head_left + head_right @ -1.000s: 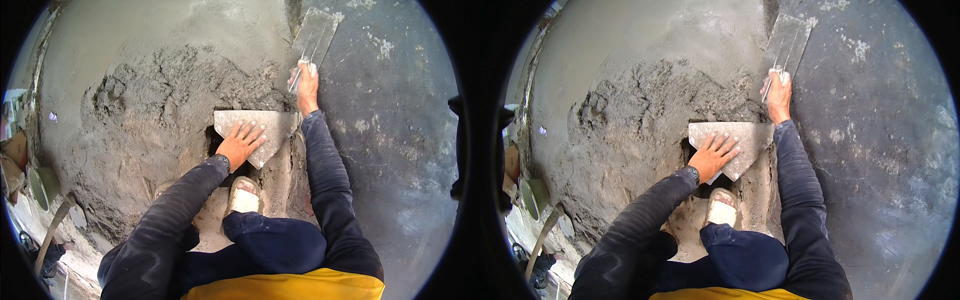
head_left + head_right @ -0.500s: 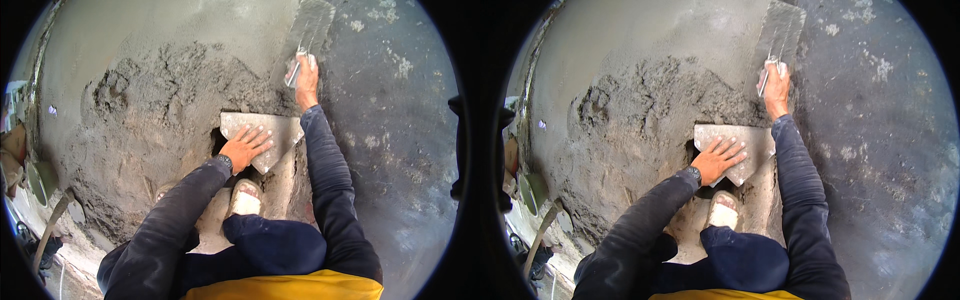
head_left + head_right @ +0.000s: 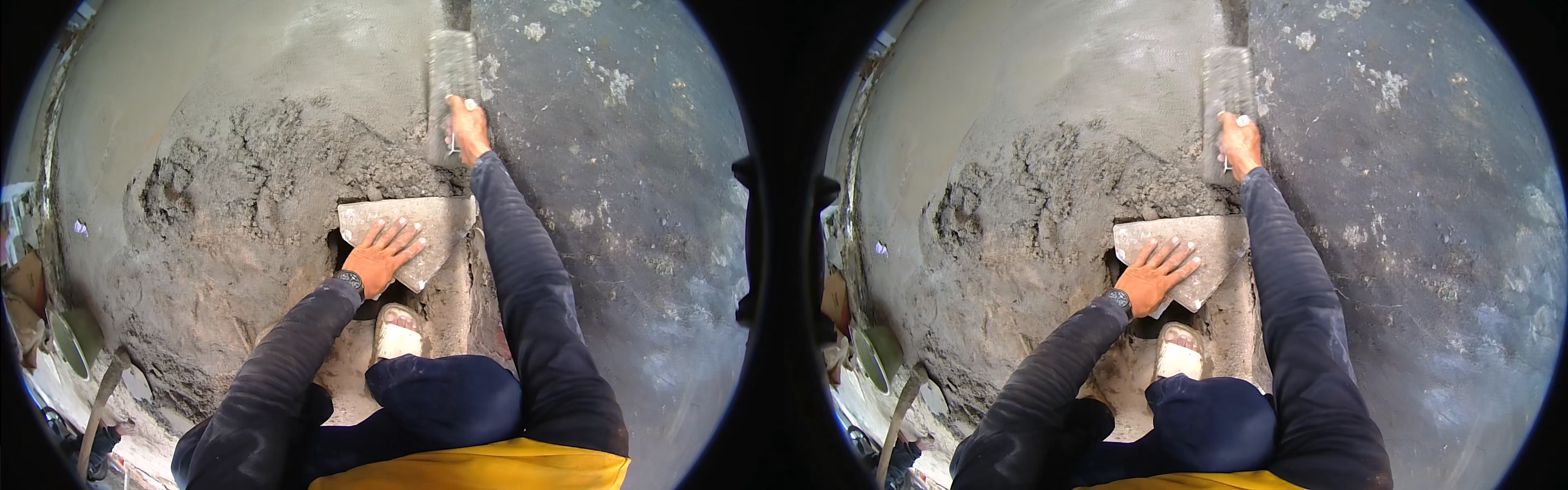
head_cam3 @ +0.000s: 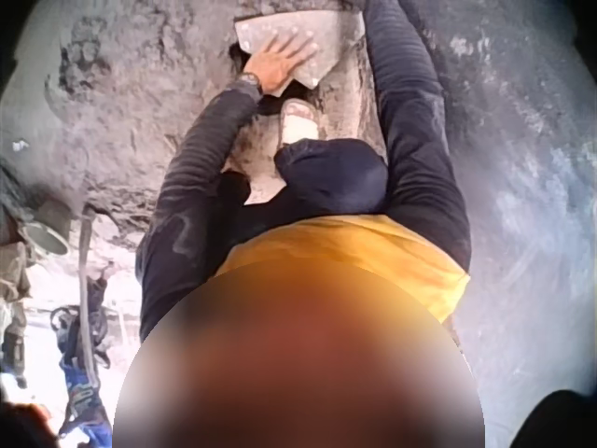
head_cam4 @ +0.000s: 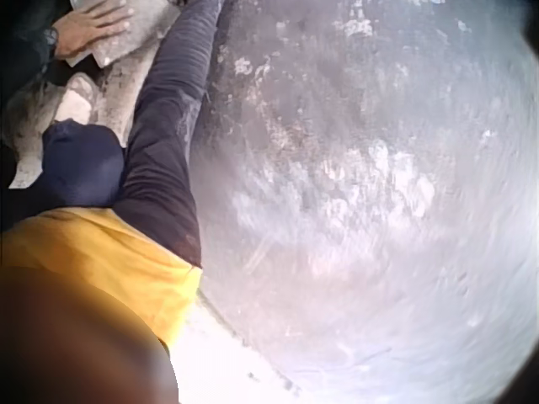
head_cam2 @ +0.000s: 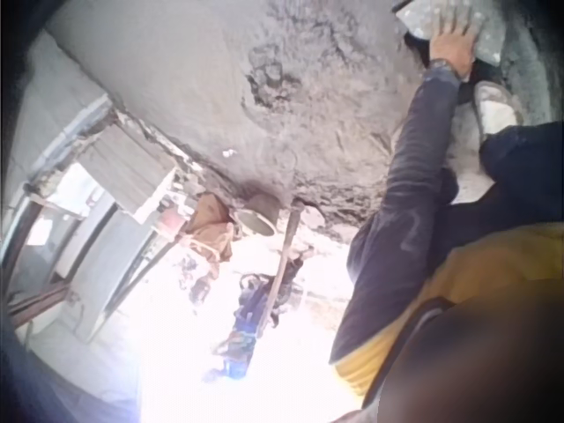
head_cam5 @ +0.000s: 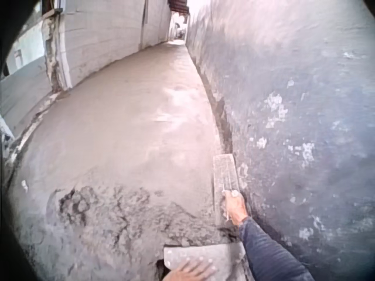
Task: The person kneels on a wet concrete floor and uses a trowel to smooth and level the surface. They place a tile on the floor as a guide, then repeatedly scrape and flatten the concrete around it. The person also uses a hoe to move a pile of dry mix and a bucket to collect debris.
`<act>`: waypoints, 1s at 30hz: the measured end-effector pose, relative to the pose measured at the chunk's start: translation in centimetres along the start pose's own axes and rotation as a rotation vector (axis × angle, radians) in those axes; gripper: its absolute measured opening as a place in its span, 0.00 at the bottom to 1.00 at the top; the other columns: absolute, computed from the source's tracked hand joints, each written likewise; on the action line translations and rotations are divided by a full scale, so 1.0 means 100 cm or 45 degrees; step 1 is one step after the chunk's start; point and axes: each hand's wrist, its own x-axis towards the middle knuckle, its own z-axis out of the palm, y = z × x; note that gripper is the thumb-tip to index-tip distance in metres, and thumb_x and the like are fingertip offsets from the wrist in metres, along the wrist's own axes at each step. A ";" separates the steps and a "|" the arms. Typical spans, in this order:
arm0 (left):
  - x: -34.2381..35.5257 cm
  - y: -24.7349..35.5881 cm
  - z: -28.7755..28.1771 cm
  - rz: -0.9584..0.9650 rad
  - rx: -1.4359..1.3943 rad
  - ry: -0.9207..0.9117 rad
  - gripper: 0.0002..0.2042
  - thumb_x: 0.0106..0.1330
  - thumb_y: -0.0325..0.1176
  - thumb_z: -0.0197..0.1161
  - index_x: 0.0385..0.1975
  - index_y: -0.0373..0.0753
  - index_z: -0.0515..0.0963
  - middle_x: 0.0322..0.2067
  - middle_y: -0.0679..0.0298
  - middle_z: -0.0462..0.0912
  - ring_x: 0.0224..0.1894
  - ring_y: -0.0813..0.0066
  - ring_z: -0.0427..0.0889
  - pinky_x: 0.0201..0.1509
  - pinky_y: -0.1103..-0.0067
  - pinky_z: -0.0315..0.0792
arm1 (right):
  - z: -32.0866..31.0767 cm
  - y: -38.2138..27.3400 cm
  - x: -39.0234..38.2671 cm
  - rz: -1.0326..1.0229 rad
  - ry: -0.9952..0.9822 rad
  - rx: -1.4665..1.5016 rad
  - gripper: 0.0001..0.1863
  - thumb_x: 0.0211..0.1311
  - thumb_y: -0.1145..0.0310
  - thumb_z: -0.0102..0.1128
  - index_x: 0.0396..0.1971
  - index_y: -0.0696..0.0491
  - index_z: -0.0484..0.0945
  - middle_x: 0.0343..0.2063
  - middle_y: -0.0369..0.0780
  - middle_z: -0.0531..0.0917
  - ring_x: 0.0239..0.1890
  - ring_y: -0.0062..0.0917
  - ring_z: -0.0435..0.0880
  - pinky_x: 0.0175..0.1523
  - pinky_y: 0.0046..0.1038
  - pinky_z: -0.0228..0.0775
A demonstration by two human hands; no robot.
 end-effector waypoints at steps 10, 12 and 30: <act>0.001 -0.003 0.004 0.002 -0.107 0.049 0.41 0.71 0.29 0.57 0.82 0.61 0.48 0.83 0.70 0.44 0.84 0.64 0.44 0.86 0.56 0.38 | -0.018 0.038 -0.005 -0.133 0.169 -0.284 0.24 0.64 0.45 0.68 0.33 0.53 0.74 0.20 0.33 0.72 0.17 0.22 0.71 0.21 0.33 0.65; 0.000 -0.001 0.002 -0.016 -0.067 0.050 0.42 0.70 0.28 0.58 0.82 0.61 0.48 0.83 0.71 0.43 0.84 0.64 0.43 0.86 0.56 0.37 | -0.011 0.038 -0.004 -0.083 0.066 -0.150 0.23 0.64 0.46 0.68 0.34 0.52 0.75 0.21 0.33 0.73 0.17 0.23 0.71 0.21 0.33 0.66; 0.000 0.000 0.003 0.003 -0.002 0.075 0.42 0.68 0.31 0.59 0.82 0.59 0.48 0.83 0.67 0.46 0.84 0.60 0.45 0.86 0.55 0.37 | 0.021 0.023 -0.028 -0.011 -0.149 0.012 0.20 0.66 0.49 0.66 0.35 0.53 0.75 0.18 0.32 0.71 0.14 0.20 0.69 0.19 0.30 0.62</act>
